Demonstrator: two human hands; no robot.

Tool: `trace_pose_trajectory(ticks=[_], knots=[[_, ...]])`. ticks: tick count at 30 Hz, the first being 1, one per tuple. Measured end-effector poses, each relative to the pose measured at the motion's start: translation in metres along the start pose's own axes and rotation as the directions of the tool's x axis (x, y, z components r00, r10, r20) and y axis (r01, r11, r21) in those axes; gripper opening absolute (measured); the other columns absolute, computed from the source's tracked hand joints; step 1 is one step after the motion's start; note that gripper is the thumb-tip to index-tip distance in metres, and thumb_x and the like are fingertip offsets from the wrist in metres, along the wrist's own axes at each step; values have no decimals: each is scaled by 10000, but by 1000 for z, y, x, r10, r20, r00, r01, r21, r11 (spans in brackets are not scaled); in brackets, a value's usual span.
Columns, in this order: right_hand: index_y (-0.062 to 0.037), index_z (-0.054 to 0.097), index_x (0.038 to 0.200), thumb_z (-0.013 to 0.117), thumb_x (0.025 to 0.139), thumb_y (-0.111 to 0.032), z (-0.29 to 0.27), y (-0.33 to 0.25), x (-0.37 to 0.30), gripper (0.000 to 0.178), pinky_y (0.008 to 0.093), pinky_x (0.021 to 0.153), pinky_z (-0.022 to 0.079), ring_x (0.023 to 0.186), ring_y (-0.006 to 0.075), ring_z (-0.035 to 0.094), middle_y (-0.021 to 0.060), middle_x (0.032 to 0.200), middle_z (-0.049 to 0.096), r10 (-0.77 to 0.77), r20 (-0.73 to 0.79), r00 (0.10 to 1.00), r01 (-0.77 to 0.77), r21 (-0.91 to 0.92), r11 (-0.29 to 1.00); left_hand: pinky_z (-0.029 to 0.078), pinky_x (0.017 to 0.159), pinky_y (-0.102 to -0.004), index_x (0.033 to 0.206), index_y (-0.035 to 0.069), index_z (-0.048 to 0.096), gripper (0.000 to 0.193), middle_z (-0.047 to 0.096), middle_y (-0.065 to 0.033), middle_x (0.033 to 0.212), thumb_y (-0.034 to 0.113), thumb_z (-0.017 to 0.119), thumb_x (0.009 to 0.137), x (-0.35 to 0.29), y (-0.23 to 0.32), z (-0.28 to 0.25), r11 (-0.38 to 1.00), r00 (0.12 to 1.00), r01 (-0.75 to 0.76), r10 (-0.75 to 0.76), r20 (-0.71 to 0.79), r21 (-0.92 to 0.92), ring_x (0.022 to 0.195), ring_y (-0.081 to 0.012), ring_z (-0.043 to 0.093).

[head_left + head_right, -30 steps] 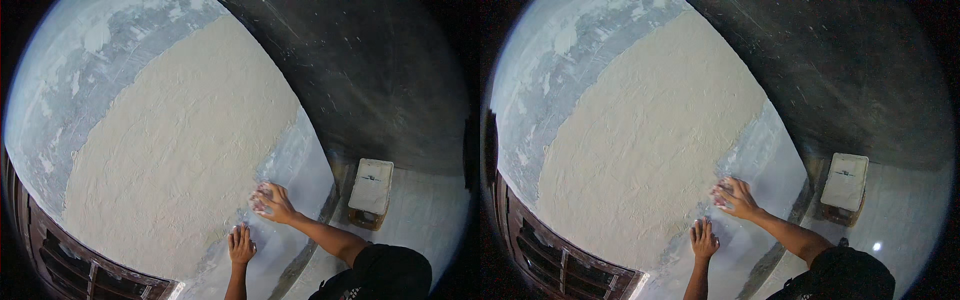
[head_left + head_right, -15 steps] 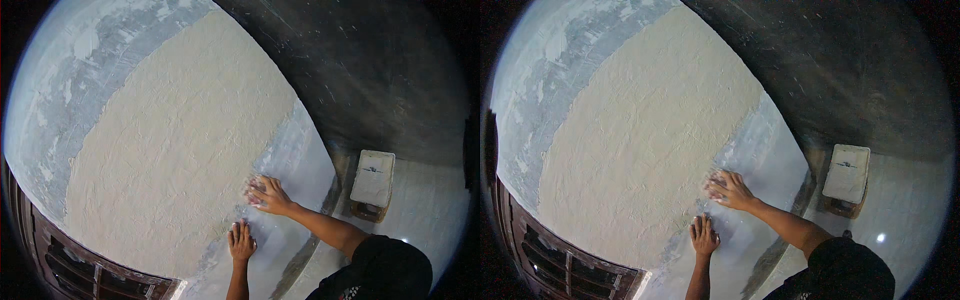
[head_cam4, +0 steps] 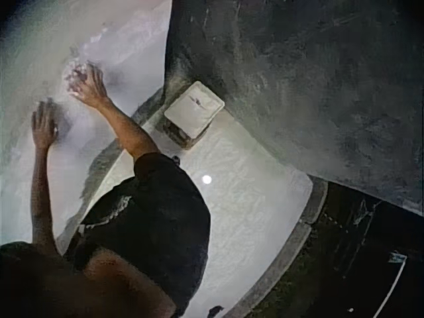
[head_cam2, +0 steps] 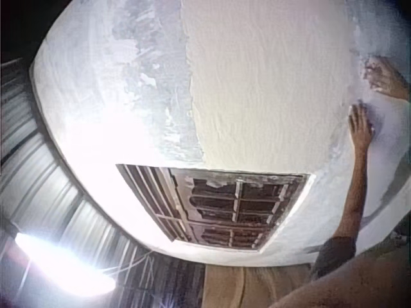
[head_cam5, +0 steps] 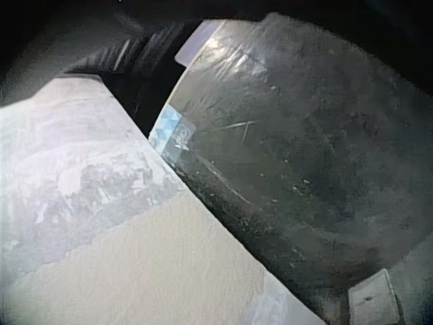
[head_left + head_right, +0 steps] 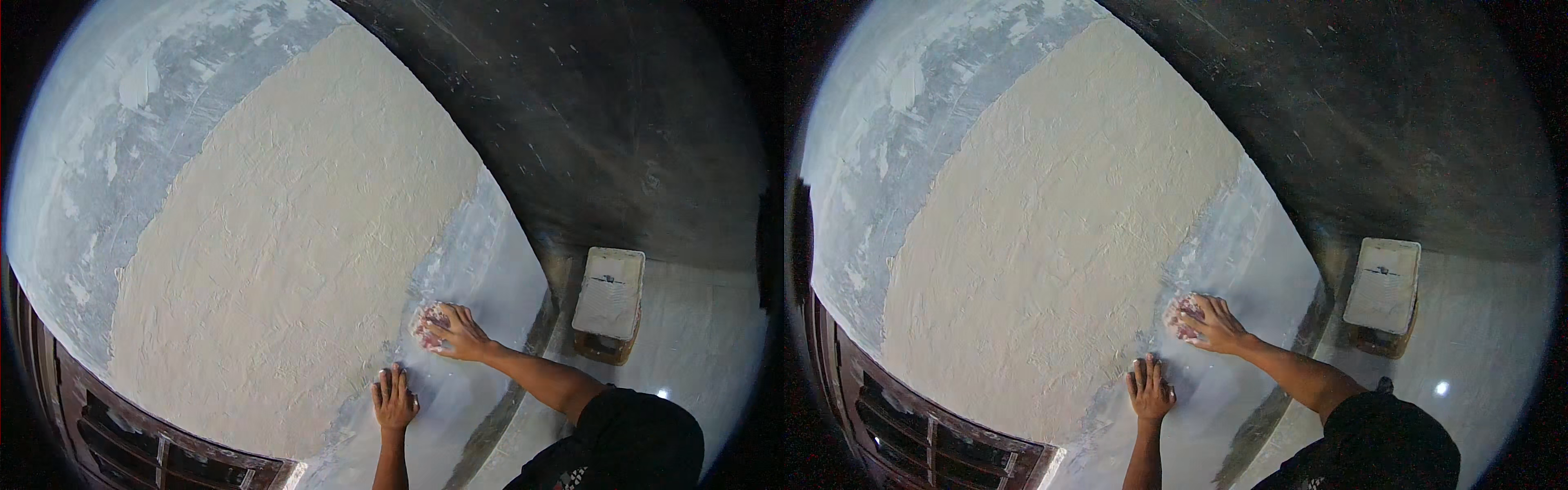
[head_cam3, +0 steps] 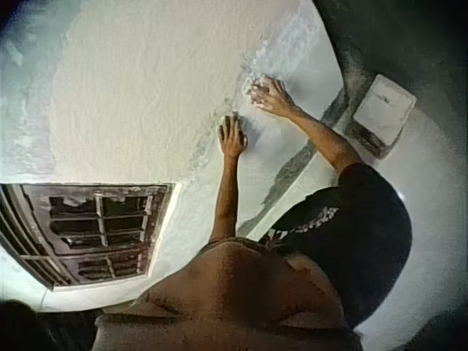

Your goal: The person applies wall filler to a wall surface near a window frame with a hand scraper, taking the plaster from a container and spreading it onto the wall.

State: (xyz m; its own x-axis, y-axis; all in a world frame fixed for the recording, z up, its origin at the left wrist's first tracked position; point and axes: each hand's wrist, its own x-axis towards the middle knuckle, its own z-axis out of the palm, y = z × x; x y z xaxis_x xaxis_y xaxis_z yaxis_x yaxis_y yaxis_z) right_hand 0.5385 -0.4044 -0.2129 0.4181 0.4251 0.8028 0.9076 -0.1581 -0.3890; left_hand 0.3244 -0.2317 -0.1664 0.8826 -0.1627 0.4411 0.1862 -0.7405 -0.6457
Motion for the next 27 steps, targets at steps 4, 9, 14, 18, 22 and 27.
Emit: trace_pose_trajectory(ticks=[4,9,14,18,22,27], knots=[[-234,561,1356,767,790,-381,-22,-30,66,620,542,1034,347,1281,421,394,232,1438,345,-50,-150,987,65,91,994,140,1191,-531,1358,112,535,679,378,-71,1568,321,620,718,-1,-1,0,999,1000,3,-2,22,-47,1451,-327,319],[-227,578,1341,795,759,-351,1,0,6,634,534,1038,346,1287,432,390,234,1442,344,3,-15,1000,-2,88,996,137,1192,-528,1359,108,541,690,394,-66,1560,318,622,706,2,-1,-8,999,1000,10,-10,11,-47,1450,-326,323],[-208,573,1336,810,741,-338,-24,-5,52,654,549,1028,351,1276,441,395,244,1432,346,-12,-187,982,24,62,998,155,1184,-533,1349,120,556,661,400,-57,1557,305,623,718,-1,2,-3,997,1000,13,-12,16,-82,1445,-325,333],[-171,564,1355,841,713,-349,-18,-6,34,721,549,1018,353,1272,461,382,282,1426,331,-5,-155,988,12,47,999,162,1181,-539,1369,127,541,686,387,-57,1563,330,633,720,-5,-4,-6,999,999,12,-10,51,-47,1446,-326,325],[-171,549,1366,826,718,-342,-16,6,18,725,544,1014,363,1229,458,414,281,1414,338,10,-71,997,-9,22,1000,169,1176,-543,1385,125,523,709,383,-53,1564,331,653,719,-3,0,-1,1000,1000,1,-1,17,-2,1438,-323,332],[-180,533,1391,818,728,-345,-23,-6,53,740,553,1005,372,1233,448,414,269,1418,343,25,-170,985,-18,43,999,167,1177,-538,1346,122,562,660,406,-50,1551,319,640,721,0,2,-6,999,1000,9,-8,24,-45,1430,-321,348]])
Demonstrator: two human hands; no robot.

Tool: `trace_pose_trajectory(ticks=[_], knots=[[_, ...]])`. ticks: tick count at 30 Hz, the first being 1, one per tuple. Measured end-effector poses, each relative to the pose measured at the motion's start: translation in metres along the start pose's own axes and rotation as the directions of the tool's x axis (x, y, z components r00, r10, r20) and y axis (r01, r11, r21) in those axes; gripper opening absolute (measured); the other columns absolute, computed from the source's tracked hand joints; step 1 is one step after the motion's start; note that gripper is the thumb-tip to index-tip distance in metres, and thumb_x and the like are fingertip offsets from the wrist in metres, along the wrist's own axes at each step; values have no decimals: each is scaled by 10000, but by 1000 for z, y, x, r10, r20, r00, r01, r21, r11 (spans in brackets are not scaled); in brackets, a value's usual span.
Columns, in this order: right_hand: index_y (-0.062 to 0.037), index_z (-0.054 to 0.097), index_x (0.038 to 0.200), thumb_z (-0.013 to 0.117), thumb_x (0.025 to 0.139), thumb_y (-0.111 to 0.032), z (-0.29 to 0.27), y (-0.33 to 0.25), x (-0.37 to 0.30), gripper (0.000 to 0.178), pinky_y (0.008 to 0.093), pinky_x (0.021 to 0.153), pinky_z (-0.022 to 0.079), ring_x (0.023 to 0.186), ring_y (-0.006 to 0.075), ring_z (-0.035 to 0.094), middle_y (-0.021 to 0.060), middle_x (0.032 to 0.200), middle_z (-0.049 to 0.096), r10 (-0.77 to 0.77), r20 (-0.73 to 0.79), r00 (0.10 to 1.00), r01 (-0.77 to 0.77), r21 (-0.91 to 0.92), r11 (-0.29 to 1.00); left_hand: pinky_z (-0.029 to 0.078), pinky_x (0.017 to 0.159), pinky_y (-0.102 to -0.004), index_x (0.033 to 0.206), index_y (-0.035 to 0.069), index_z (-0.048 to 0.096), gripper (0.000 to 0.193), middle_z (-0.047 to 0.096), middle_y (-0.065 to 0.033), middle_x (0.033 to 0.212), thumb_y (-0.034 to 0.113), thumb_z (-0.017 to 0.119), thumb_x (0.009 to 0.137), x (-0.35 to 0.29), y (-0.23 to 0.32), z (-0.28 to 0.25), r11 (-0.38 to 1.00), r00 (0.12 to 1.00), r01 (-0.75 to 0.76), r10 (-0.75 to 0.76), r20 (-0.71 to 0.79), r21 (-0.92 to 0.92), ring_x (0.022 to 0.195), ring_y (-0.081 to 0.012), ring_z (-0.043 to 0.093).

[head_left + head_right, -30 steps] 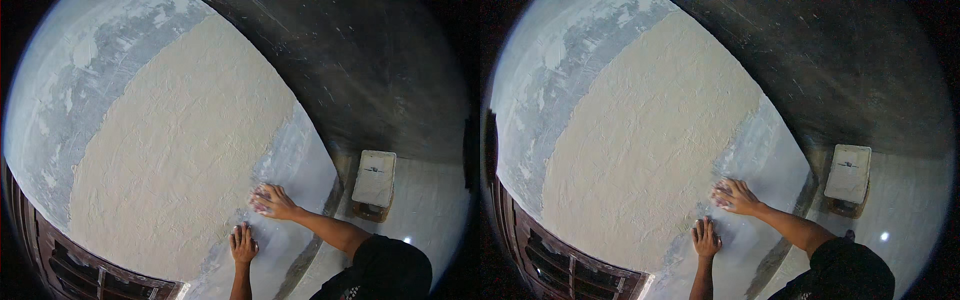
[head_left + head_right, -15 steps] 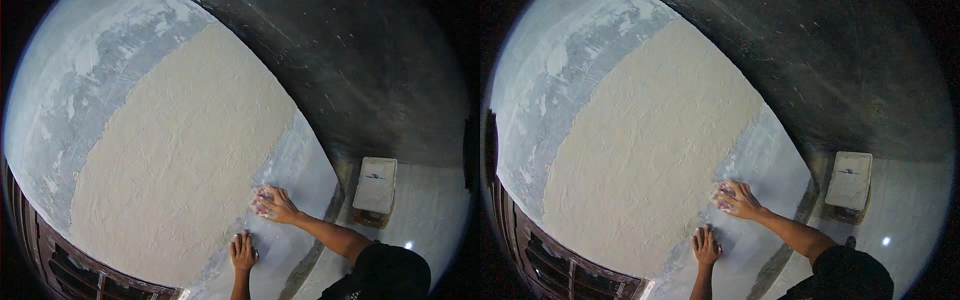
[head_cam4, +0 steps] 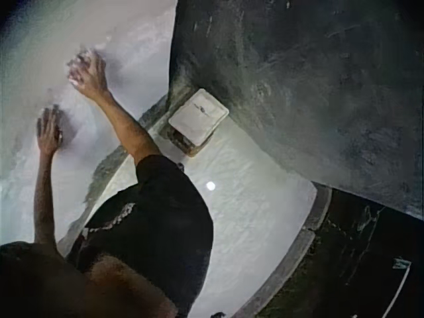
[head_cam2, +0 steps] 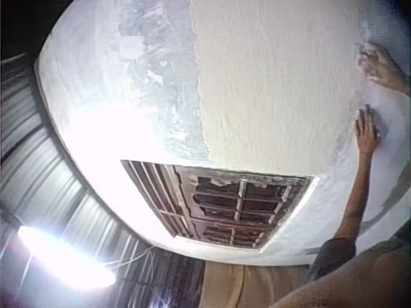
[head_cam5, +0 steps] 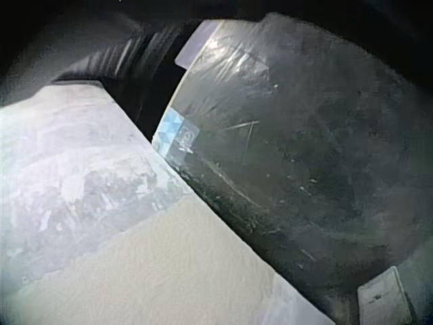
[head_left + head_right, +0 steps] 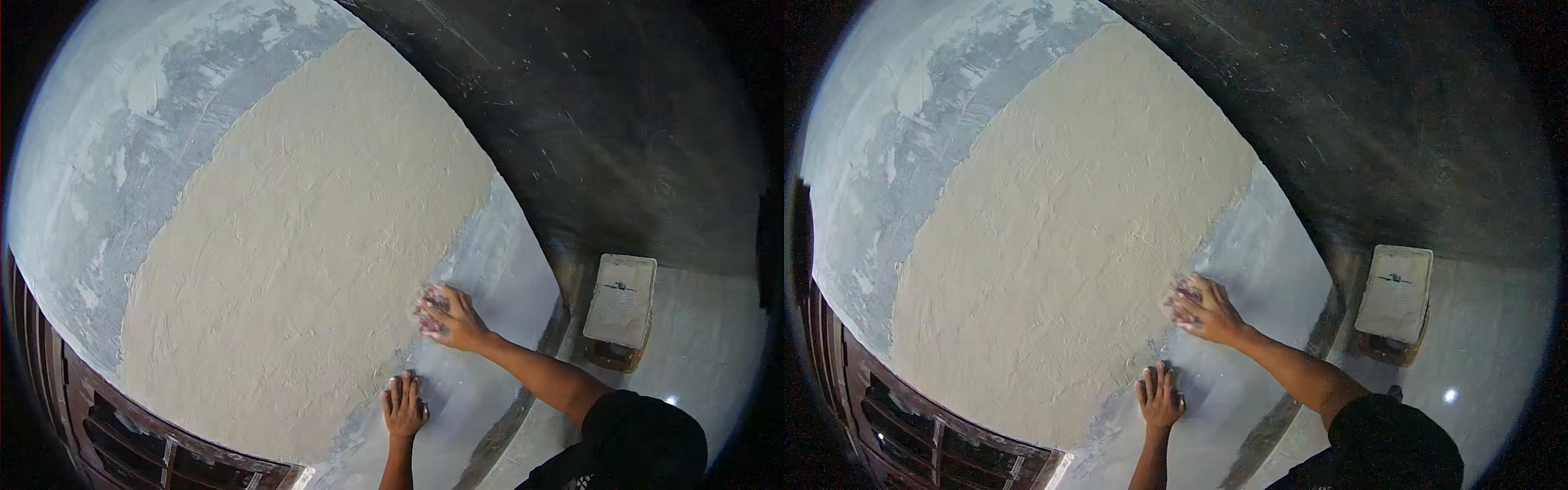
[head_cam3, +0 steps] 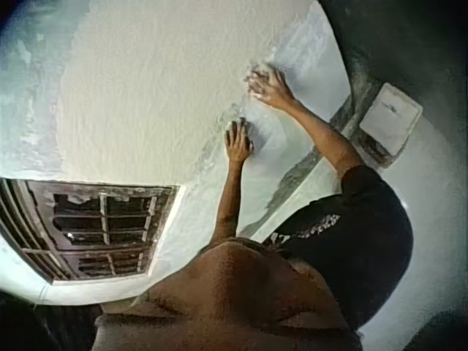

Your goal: The person applies wall filler to a wall surface near a window frame with a hand scraper, taking the plaster from a container and spreading it onto the wall.

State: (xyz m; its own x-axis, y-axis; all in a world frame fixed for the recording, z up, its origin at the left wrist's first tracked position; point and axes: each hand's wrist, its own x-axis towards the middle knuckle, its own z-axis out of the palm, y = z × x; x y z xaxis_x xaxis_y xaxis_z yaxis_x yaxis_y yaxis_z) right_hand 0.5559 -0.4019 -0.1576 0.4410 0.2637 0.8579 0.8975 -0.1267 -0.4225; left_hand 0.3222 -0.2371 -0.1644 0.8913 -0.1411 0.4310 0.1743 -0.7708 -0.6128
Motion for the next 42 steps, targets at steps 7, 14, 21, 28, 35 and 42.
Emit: trace_pose_trajectory(ticks=[7,14,21,28,35,42], knots=[[-170,517,1403,834,736,-333,-15,-6,5,757,541,1020,371,1248,455,401,265,1427,338,27,-6,1000,-27,26,999,171,1175,-535,1324,129,582,633,410,-52,1550,335,592,726,-2,-2,2,1000,1000,9,-9,9,-8,1432,-320,349],[-141,505,1409,827,747,-318,2,2,-51,757,540,1024,366,1267,468,396,277,1427,334,99,95,991,-102,31,994,171,1179,-525,1336,120,572,608,435,-56,1533,302,575,755,-1,-5,2,1000,998,-8,8,-58,6,1423,-324,366],[-133,498,1415,813,756,-297,-2,5,-2,748,527,1021,383,1251,463,391,290,1430,311,78,-26,997,-78,-27,997,164,1184,-533,1324,111,574,624,441,-54,1529,301,603,730,3,2,3,1000,997,-19,20,-69,15,1435,-327,348],[-157,498,1420,822,760,-311,-6,7,4,751,534,1023,388,1238,475,403,290,1405,317,100,-55,993,-97,62,993,170,1185,-535,1323,112,569,664,414,-56,1546,303,640,691,2,-4,6,1000,999,-9,9,-47,2,1440,-336,336],[-132,487,1433,839,741,-293,3,6,-38,794,551,1056,355,1271,475,373,282,1442,298,171,91,981,-177,72,982,193,1175,-538,1320,94,557,637,429,-64,1535,286,613,715,-1,-4,4,999,998,-5,2,-63,-45,1433,-340,343],[-110,496,1424,831,739,-262,10,-19,2,777,530,1053,355,1265,461,381,298,1433,311,183,-117,976,-176,62,982,160,1187,-523,1331,104,554,635,424,-59,1539,282,608,724,3,-3,-2,999,998,-6,4,-65,-34,1431,-326,347]])
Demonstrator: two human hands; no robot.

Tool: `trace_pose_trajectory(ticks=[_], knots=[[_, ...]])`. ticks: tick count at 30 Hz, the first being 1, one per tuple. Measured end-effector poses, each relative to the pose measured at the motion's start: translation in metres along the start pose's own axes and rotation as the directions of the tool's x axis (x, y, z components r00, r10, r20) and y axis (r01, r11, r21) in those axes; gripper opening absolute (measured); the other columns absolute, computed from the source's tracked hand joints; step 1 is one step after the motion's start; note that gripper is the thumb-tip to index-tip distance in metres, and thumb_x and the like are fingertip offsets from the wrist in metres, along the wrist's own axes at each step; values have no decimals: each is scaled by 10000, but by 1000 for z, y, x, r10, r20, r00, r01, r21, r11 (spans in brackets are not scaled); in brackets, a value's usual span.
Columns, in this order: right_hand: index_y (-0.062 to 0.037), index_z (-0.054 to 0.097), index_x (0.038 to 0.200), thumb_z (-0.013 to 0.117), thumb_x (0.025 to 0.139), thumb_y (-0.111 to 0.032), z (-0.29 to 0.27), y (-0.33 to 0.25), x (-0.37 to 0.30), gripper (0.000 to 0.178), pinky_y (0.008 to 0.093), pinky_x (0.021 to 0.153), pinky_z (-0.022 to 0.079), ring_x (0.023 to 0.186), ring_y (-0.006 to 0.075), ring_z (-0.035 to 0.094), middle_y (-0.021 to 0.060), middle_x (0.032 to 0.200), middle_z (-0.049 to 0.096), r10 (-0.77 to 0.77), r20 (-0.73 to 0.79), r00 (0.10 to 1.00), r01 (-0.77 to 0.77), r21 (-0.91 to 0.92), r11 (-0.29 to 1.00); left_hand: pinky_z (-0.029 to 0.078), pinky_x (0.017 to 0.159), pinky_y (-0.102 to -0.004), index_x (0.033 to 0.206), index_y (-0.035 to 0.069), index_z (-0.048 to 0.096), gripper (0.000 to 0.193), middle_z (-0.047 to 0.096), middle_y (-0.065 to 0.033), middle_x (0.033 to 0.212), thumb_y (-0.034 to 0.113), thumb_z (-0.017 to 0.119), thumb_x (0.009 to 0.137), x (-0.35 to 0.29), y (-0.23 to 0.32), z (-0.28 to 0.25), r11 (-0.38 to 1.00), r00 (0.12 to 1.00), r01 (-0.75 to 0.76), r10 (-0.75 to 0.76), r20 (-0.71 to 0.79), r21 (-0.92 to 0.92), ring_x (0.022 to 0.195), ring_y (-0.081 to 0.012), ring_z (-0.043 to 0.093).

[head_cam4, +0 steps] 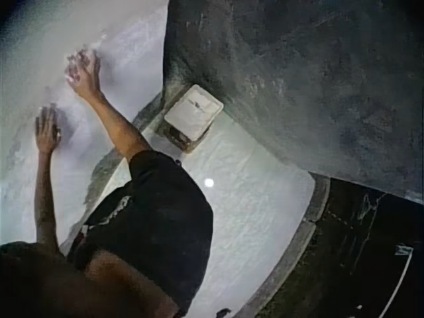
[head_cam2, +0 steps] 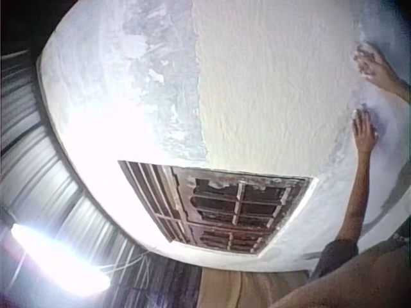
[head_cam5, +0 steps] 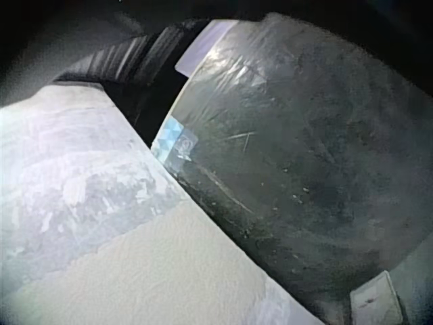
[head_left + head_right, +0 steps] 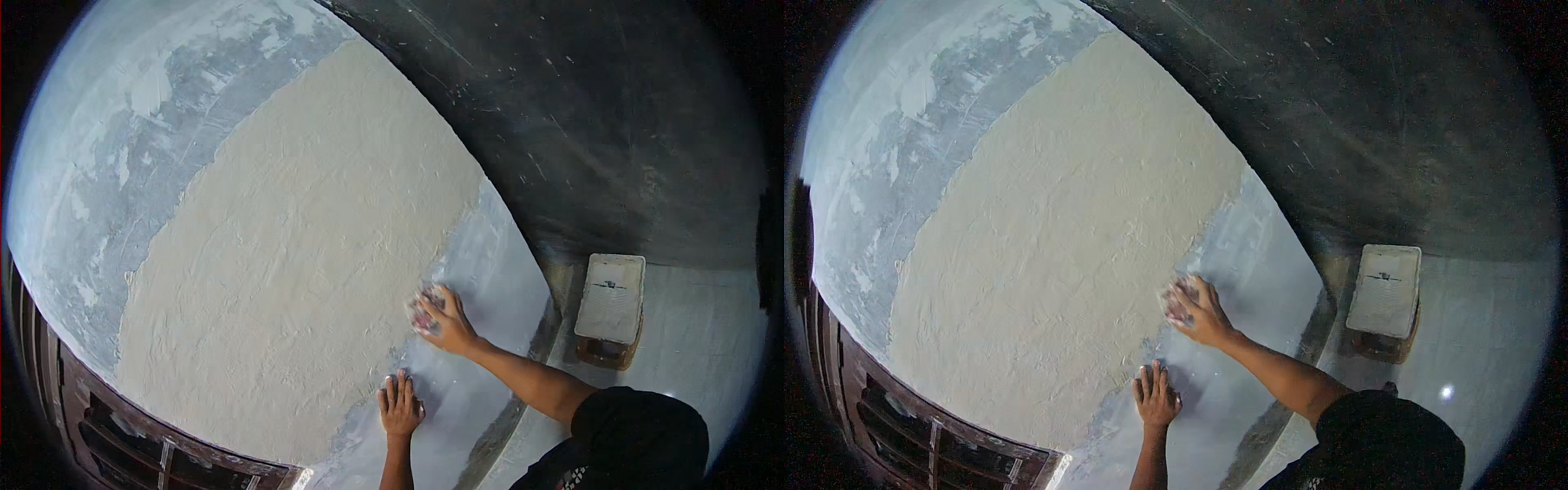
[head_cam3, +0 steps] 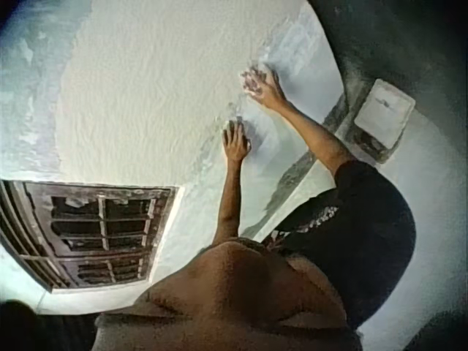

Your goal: The person applies wall filler to a wall surface near a window frame with a hand scraper, taking the plaster from a container and spreading it onto the wall.

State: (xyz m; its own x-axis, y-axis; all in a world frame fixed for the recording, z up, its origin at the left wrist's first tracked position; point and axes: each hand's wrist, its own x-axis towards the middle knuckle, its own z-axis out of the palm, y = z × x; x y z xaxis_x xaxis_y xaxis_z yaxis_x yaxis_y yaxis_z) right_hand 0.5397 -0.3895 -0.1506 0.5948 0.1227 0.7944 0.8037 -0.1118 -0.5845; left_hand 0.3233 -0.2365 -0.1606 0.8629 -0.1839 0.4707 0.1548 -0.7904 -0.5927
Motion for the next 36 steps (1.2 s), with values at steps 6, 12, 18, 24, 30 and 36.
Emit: trace_pose_trajectory(ticks=[6,12,18,24,30,36], knots=[[-132,502,1428,812,775,-303,-2,-12,-30,743,509,1071,350,1296,464,364,285,1460,292,-21,119,993,6,121,993,160,1189,-510,1339,102,548,640,418,-51,1543,275,610,726,-1,1,4,1000,1000,0,1,-9,22,1434,-319,344],[-146,574,1353,809,768,-330,8,-14,-49,656,515,1065,349,1309,444,374,258,1462,332,-110,183,977,112,-1,994,194,1175,-524,1326,96,563,620,420,-52,1542,268,604,732,-1,-3,2,997,1000,25,-26,-15,-75,1430,-317,353],[-158,585,1342,817,754,-325,9,-34,-15,653,532,1034,374,1265,466,407,287,1435,346,-180,118,977,177,32,984,221,1167,-518,1329,99,557,618,427,-49,1538,258,617,735,1,1,5,997,1000,25,-26,-13,-71,1426,-309,365],[-132,575,1350,802,769,-330,11,0,-74,654,538,1041,367,1267,473,397,296,1441,330,-107,296,949,118,-20,993,205,1176,-502,1348,111,543,615,427,-36,1539,245,613,752,-1,-1,1,998,999,32,-33,-17,-62,1434,-287,358],[-136,560,1362,804,772,-326,8,-26,-25,666,539,1051,360,1282,469,388,276,1442,336,-217,156,964,222,-19,975,192,1183,-484,1340,123,559,608,427,-21,1539,235,613,745,1,5,-1,996,999,42,-42,3,-73,1435,-272,360],[-152,569,1352,812,758,-310,7,-11,-67,661,534,1055,365,1256,483,391,295,1431,329,-161,230,960,169,-17,985,205,1181,-497,1336,114,561,610,424,-22,1539,226,628,740,-1,1,-1,990,998,60,-60,10,-124,1437,-268,358]])
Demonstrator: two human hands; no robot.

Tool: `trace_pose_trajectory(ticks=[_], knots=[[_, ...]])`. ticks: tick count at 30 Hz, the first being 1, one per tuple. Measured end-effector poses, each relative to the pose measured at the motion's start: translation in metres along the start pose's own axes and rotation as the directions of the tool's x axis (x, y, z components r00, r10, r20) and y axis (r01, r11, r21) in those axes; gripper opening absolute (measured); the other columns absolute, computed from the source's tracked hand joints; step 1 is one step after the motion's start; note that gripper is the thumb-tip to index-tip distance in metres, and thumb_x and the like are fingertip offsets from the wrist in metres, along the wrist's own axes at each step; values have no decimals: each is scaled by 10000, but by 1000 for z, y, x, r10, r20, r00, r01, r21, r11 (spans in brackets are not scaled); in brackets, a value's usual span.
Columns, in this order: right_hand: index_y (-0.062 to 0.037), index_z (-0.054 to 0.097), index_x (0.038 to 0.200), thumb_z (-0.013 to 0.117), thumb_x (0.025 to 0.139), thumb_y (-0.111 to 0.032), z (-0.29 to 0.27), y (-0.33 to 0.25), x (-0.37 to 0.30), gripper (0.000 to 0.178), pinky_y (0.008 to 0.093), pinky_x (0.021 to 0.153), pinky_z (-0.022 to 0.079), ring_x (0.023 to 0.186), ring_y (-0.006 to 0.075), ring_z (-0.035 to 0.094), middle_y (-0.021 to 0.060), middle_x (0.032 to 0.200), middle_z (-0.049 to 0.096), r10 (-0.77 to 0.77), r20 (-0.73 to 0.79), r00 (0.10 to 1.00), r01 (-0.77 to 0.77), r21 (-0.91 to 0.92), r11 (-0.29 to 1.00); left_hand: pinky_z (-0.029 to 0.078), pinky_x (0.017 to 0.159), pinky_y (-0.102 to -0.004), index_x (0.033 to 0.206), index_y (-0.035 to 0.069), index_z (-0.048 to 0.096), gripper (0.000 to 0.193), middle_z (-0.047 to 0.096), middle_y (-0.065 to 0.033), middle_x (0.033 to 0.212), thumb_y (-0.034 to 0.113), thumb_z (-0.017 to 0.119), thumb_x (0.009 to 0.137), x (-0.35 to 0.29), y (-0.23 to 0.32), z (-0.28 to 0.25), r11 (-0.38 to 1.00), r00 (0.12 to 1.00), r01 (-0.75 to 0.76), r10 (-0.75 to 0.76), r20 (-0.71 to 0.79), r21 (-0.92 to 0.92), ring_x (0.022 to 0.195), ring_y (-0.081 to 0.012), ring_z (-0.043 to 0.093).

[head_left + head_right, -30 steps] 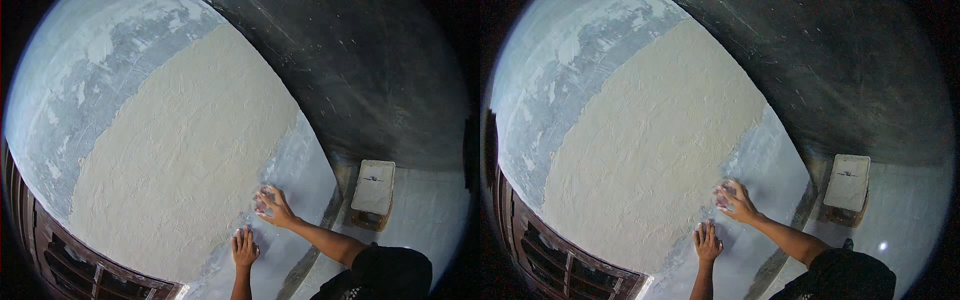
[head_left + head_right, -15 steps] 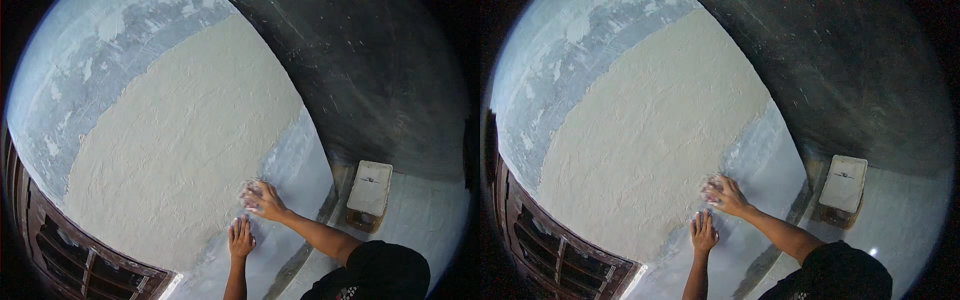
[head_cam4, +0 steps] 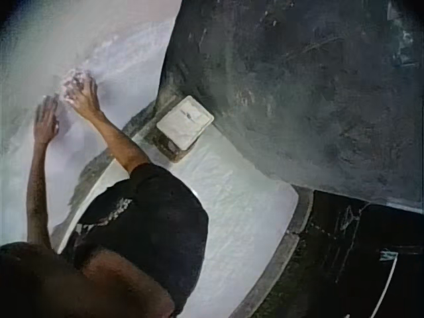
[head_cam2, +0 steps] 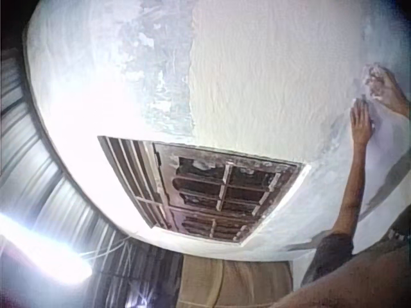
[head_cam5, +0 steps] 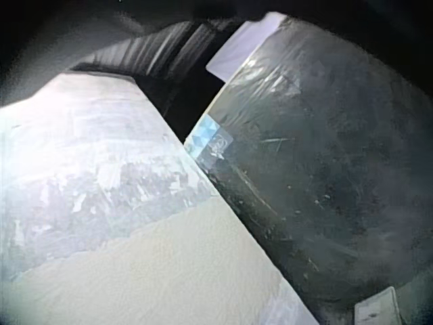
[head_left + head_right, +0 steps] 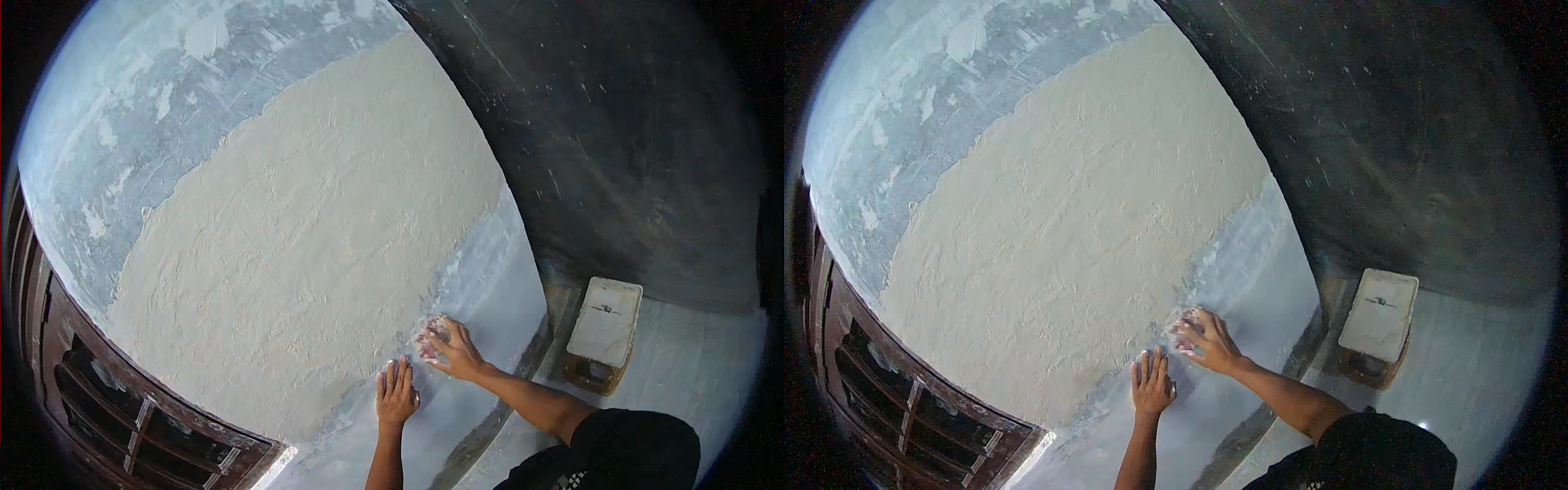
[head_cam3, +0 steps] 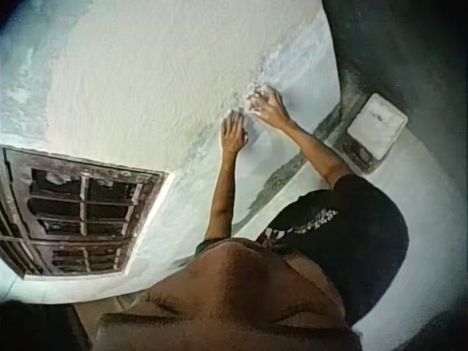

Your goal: The person applies wall filler to a wall surface near a window frame with a hand scraper, taking the plaster from a container and spreading it onto the wall.

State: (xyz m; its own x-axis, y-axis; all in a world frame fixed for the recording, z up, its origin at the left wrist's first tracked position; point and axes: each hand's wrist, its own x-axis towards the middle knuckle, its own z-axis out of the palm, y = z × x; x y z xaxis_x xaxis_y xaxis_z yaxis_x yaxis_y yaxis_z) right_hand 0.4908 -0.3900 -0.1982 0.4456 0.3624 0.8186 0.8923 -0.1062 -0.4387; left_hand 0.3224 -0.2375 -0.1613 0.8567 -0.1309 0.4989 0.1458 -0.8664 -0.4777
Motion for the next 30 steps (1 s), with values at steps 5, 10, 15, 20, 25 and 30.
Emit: trace_pose_trajectory(ticks=[5,10,15,20,25,30], knots=[[-142,565,1354,802,771,-304,-3,-24,29,650,533,1019,397,1249,474,405,277,1443,326,-32,-60,998,32,-2,999,232,1173,-497,1345,107,553,628,421,-35,1541,227,636,734,-1,1,-4,999,999,-41,41,12,14,1439,-273,351],[-169,573,1345,782,794,-306,-4,-17,-12,605,517,1036,387,1264,447,406,257,1439,335,7,48,999,-8,5,1000,235,1169,-512,1361,95,535,639,416,-63,1541,216,636,742,-34,-17,-6,992,986,-116,122,111,-57,1442,-290,342],[-169,582,1333,769,802,-281,6,-40,15,574,510,1052,378,1281,444,392,252,1436,348,-2,15,1000,1,35,999,261,1160,-463,1381,90,511,640,387,-56,1558,211,608,761,-33,-19,-15,991,982,-108,118,147,-80,1444,-242,339],[-84,584,1314,825,725,-286,16,-26,-22,667,544,1045,361,1270,485,380,297,1426,337,-14,29,999,12,83,996,246,1165,-499,1359,86,533,626,428,-74,1529,197,615,748,-36,-18,-16,988,989,-51,71,128,-148,1424,-295,365],[-134,564,1346,797,756,-270,12,-43,14,649,547,1043,358,1264,483,381,285,1436,334,-17,-35,999,19,47,999,251,1160,-505,1357,78,530,639,434,-76,1525,180,626,733,-36,-16,-18,990,990,-49,65,122,-132,1423,-299,365],[-203,520,1392,796,767,-311,-2,-6,-83,692,555,1064,339,1286,471,359,299,1433,298,144,289,947,-151,2,989,213,1174,-535,1354,63,520,627,402,-101,1544,162,623,743,-34,-1,-21,988,994,17,0,113,-151,1455,-321,310]])
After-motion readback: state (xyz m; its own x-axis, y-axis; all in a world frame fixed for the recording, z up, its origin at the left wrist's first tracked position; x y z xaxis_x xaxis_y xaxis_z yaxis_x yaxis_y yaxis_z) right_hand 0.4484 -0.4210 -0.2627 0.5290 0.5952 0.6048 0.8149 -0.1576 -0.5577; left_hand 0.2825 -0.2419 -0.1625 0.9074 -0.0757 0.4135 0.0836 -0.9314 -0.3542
